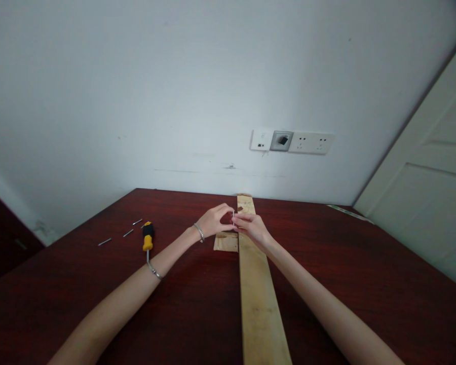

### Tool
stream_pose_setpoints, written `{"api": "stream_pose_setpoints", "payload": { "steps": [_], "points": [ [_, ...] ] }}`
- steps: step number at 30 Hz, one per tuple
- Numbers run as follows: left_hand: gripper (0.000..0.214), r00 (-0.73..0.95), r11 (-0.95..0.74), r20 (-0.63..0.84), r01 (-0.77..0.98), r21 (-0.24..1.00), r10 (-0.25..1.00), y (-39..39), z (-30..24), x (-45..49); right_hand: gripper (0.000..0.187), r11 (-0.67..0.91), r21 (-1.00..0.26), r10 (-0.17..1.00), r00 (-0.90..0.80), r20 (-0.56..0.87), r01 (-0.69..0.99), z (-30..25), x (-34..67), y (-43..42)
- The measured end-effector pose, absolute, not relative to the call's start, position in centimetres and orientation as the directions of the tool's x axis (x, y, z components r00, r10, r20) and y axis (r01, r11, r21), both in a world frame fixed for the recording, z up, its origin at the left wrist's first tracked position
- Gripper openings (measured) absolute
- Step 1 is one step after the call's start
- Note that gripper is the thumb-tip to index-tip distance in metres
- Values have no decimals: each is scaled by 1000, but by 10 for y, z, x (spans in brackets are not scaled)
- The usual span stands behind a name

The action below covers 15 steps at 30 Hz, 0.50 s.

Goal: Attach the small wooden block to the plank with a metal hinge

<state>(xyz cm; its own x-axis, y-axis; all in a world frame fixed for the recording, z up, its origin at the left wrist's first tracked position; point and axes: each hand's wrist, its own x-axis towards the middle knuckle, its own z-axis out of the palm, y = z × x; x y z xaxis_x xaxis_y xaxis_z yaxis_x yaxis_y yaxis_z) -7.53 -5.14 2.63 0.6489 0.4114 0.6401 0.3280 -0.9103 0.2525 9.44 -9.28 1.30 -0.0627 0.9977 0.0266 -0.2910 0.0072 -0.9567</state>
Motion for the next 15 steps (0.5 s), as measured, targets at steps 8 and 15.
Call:
{"api": "stream_pose_setpoints", "payload": {
  "steps": [8, 15],
  "points": [
    [32, 667, -907, 621, 365, 208, 411, -51, 25, -75, 28, 27, -966, 996, -75, 48, -256, 14, 96, -93],
    [35, 660, -904, 620, 339, 258, 425, -50, 26, -76, 30, -6, -959, 994, -105, 25, -284, 21, 97, -96]
  ]
}}
